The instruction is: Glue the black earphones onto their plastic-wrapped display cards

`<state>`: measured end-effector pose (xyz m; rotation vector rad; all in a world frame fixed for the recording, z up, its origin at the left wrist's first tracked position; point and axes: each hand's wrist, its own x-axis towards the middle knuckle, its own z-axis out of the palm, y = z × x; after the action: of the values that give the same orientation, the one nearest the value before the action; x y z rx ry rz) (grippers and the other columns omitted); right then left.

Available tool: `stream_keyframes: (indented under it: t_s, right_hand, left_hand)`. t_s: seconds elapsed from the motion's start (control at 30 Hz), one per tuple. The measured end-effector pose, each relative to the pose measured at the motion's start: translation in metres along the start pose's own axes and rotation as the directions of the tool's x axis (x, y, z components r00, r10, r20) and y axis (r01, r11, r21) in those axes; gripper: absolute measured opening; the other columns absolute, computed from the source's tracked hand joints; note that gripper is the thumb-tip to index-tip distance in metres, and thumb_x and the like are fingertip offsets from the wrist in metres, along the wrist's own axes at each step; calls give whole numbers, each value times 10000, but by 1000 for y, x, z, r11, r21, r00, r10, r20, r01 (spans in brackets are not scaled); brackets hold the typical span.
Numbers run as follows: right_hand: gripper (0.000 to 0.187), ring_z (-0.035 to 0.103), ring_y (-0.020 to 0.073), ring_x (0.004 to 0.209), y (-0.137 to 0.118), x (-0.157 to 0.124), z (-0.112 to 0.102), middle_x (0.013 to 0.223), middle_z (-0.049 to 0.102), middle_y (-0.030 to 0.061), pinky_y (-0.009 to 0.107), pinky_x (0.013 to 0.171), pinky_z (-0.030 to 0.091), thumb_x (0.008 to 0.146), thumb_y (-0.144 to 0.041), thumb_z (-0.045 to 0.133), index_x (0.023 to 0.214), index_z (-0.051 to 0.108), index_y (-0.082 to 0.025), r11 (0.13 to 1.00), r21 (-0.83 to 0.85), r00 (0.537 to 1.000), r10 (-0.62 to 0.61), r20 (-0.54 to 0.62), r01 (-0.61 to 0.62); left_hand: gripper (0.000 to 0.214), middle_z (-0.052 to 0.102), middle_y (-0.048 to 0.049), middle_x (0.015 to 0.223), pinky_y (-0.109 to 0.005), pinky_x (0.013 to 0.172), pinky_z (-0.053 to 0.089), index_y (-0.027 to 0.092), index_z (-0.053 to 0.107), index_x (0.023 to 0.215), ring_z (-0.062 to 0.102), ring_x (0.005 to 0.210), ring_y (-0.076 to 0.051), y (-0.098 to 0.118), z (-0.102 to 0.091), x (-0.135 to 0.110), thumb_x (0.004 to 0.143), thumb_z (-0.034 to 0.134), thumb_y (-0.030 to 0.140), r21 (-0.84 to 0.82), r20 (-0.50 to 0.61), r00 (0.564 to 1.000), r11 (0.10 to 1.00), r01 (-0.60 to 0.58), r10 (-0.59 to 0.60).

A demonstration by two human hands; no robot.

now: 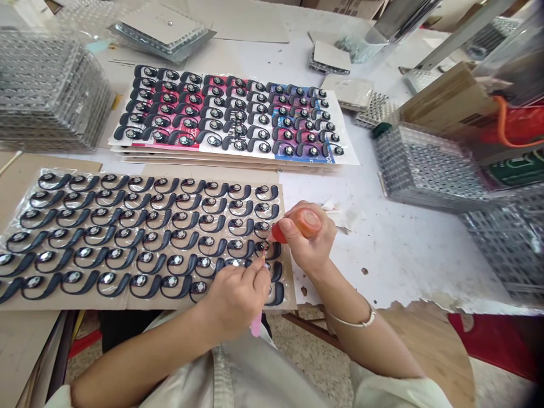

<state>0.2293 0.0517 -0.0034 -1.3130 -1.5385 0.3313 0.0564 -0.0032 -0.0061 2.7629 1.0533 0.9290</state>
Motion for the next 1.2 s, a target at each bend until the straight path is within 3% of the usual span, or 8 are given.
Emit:
stream_keyframes:
  t_s: [0.37, 1.0, 1.1, 1.2]
  right_hand:
    - [201, 513, 99, 519, -3, 1, -2, 610, 544, -31, 257, 509, 415, 810, -305, 663, 724, 519, -193, 987, -55, 989, -150, 10, 151]
    - [223, 496, 103, 494, -5, 1, -6, 600, 548, -28, 263, 478, 408, 782, -311, 688, 713, 509, -196, 988, -37, 988, -150, 40, 151]
    - [191, 517, 116, 518, -10, -1, -17, 615, 561, -19, 276, 496, 418, 787, -327, 679, 738, 550, -194, 989, -2, 988, -148, -32, 148]
    - [235, 574, 155, 597, -18, -16, -31, 705, 598, 11, 323, 557, 465, 789, -416, 668, 842, 606, -195, 997, 27, 975, -61, -214, 68]
  left_hand:
    - [228, 718, -140, 1000, -261, 479, 517, 99, 588, 879, 645, 557, -137, -2, -3, 2, 904, 362, 88, -13, 20, 1000, 1000, -20, 20]
    - [209, 718, -138, 1000, -256, 519, 540, 109, 590, 883, 678, 624, -155, -5, -1, -1, 856, 387, 62, -24, 29, 999, 999, -27, 28]
    - [167, 717, -117, 1014, -252, 536, 541, 120, 581, 919, 700, 715, -167, -9, 5, -7, 849, 440, 66, -94, 23, 1000, 995, 14, -12]
    - [122, 726, -82, 931, -227, 543, 534, 134, 571, 926, 707, 780, -173, -14, 10, -13, 852, 491, 79, -205, 23, 998, 977, 59, -55]
